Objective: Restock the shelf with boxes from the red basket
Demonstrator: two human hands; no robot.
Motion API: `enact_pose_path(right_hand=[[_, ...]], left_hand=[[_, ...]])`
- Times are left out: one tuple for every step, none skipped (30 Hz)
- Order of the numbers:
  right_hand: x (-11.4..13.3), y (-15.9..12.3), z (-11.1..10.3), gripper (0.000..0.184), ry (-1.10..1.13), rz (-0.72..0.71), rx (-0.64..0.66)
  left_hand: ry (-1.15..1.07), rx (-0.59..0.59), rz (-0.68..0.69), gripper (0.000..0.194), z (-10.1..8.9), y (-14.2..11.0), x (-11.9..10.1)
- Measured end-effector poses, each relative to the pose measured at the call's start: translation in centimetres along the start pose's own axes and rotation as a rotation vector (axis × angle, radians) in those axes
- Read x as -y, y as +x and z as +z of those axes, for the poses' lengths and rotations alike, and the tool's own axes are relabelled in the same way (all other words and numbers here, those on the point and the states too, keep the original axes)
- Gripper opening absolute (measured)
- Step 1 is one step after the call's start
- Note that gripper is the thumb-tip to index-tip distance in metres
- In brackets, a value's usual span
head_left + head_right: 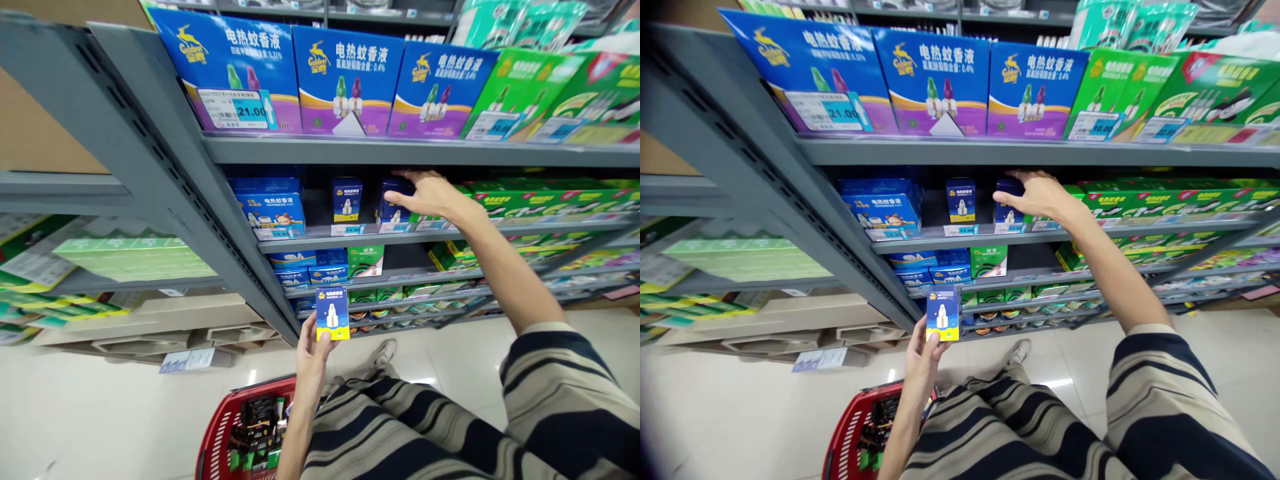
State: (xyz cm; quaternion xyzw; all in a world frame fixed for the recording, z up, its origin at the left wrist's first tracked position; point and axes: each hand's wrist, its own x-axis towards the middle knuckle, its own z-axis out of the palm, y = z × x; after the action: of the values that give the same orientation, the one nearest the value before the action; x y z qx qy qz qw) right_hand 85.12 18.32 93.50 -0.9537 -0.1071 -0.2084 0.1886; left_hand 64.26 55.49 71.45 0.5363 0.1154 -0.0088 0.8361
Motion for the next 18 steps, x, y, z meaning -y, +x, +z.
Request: enact_pose_path(right_hand=[[0.1,0.0,-0.1,0.083,-0.003,-0.007,0.032],[0.2,0.1,-0.3,0.081,0.006,-0.021,0.053],[0.2,0.1,-0.4,0.078,0.023,-0.038,0.063],[0.2,0.2,-0.6,0.075,0.04,-0.051,0.065],[0.2,0.2,-0.8,0.073,0.052,-0.058,0.064],[0.1,0.3,-0.9,0.073,0.058,-0.064,0.066],[-0.1,0.3,-0.9,0.074,0.054,-0.069,0.072],[-0.3,0.4,-1.0,0.076,0.045,-0.074,0.081],[-0.6,0.5,-1.0,0.079,0.033,-0.08,0.096],[-0.9,0.6,-1.0,0.083,0.022,-0.084,0.115],[-1.2,0.6,-0.9,0.087,0.015,-0.087,0.137],[-1.5,0.7,-0.9,0.09,0.015,-0.086,0.155],[-1.8,0.8,-0.8,0.092,0.02,-0.082,0.166],[-2.0,0.8,-0.8,0.093,0.028,-0.078,0.171],[-2.1,0.9,-0.9,0.092,0.034,-0.075,0.173],[-2.0,1.0,-1.0,0.091,0.037,-0.074,0.174],[-2.0,1.1,-1.2,0.09,0.036,-0.069,0.179],[-1.8,1.2,-1.5,0.09,0.032,-0.06,0.19]], left_hand=[[-0.002,0.002,-0.002,0.078,0.0,0.0,0.0],[-0.006,-0.001,-0.003,0.078,0.0,0.0,0.0],[-0.011,-0.008,-0.003,0.079,0.0,-0.1,-0.1],[-0.017,-0.018,-0.002,0.078,0.1,-0.2,-0.2],[-0.023,-0.028,0.0,0.077,0.1,-0.3,-0.3],[-0.028,-0.035,0.002,0.076,0.2,-0.4,-0.4],[-0.032,-0.036,0.0,0.075,0.3,-0.4,-0.4],[-0.036,-0.036,-0.002,0.075,0.4,-0.5,-0.5],[-0.041,-0.034,-0.003,0.074,0.4,-0.6,-0.5],[-0.044,-0.032,-0.005,0.074,0.4,-0.6,-0.5],[-0.046,-0.03,-0.007,0.075,0.4,-0.6,-0.5],[-0.046,-0.027,-0.008,0.074,0.5,-0.6,-0.5],[-0.044,-0.024,-0.008,0.074,0.5,-0.6,-0.5],[-0.04,-0.021,-0.009,0.073,0.5,-0.6,-0.5],[-0.036,-0.019,-0.009,0.073,0.6,-0.6,-0.5],[-0.033,-0.017,-0.009,0.072,0.6,-0.6,-0.6],[-0.028,-0.015,-0.009,0.072,0.7,-0.7,-0.6],[-0.024,-0.013,-0.01,0.072,0.8,-0.7,-0.7]])
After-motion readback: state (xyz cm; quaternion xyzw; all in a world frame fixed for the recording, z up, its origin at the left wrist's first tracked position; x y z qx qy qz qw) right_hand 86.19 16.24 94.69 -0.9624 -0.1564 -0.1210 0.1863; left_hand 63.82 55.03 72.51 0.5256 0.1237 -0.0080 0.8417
